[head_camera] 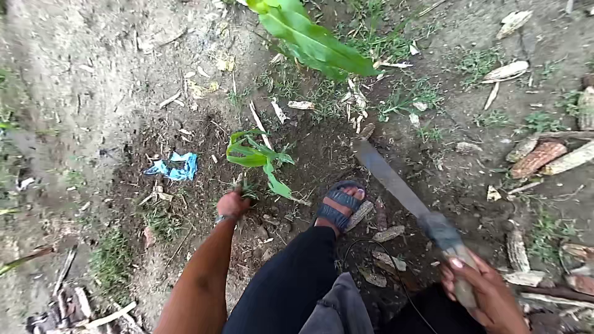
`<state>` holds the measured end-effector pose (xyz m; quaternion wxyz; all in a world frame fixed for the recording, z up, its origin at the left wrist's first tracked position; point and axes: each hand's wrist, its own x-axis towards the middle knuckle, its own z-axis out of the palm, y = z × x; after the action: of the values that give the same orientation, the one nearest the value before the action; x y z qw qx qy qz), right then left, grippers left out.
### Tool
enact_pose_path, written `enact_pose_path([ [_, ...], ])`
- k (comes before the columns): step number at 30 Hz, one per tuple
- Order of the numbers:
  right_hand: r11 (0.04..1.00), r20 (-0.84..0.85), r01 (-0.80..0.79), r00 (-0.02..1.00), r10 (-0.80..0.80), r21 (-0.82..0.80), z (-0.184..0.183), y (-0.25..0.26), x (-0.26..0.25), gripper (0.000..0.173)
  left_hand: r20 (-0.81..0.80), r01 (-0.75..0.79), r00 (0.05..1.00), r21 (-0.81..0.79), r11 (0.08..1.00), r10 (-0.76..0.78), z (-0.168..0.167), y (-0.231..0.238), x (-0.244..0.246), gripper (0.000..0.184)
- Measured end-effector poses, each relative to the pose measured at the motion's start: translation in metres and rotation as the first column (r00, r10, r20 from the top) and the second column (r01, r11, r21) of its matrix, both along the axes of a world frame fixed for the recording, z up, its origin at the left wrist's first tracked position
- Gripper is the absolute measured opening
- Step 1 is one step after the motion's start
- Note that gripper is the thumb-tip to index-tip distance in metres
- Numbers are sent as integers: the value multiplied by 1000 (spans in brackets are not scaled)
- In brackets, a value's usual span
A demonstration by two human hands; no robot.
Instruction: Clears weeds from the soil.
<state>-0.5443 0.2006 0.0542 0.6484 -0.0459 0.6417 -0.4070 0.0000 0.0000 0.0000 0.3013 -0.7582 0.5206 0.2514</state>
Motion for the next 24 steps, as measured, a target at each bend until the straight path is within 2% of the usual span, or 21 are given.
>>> enact_pose_path([
  [2,987,-130,-160,978,161,20,-18,-51,39,51,-146,164,977,45,985,-156,3,-14,-37,54],
  [3,980,-131,-196,971,198,27,-32,-71,61,53,-224,239,948,28,971,-227,-1,-19,-61,53],
  [5,986,-120,-167,979,165,-11,-61,-90,89,51,-354,291,883,-102,951,-308,-16,-28,-108,51],
  [7,991,-118,-114,987,105,-64,-65,-82,97,48,-459,248,828,-218,944,-323,-18,-40,-145,57],
  [9,994,-117,-88,990,80,-62,-49,-62,84,50,-503,176,795,-344,922,-339,-22,-50,-164,61],
  [12,998,-84,-21,996,16,-57,-28,-22,46,44,-541,-15,812,-392,920,-218,-25,-86,-176,52],
  [15,994,-51,51,997,-56,-92,-33,-6,21,33,-563,-133,820,-358,924,-100,-19,-127,-197,45],
  [17,999,-103,12,994,-17,-50,-47,-38,30,38,-528,-120,845,-339,933,-83,-18,-152,-220,51],
  [19,999,-116,-28,993,24,-37,-71,-87,54,42,-474,-44,873,-313,949,-116,-23,-173,-246,56],
  [21,997,-107,2,994,-10,-74,-97,-115,74,42,-405,70,897,-264,962,-177,-27,-189,-273,65],
  [23,994,-162,-6,987,-12,-112,-100,-118,82,47,-324,174,916,-216,961,-239,-34,-198,-291,76],
  [24,989,-250,-57,968,21,-138,-92,-116,82,52,-296,202,920,-201,958,-256,-39,-196,-295,79],
])
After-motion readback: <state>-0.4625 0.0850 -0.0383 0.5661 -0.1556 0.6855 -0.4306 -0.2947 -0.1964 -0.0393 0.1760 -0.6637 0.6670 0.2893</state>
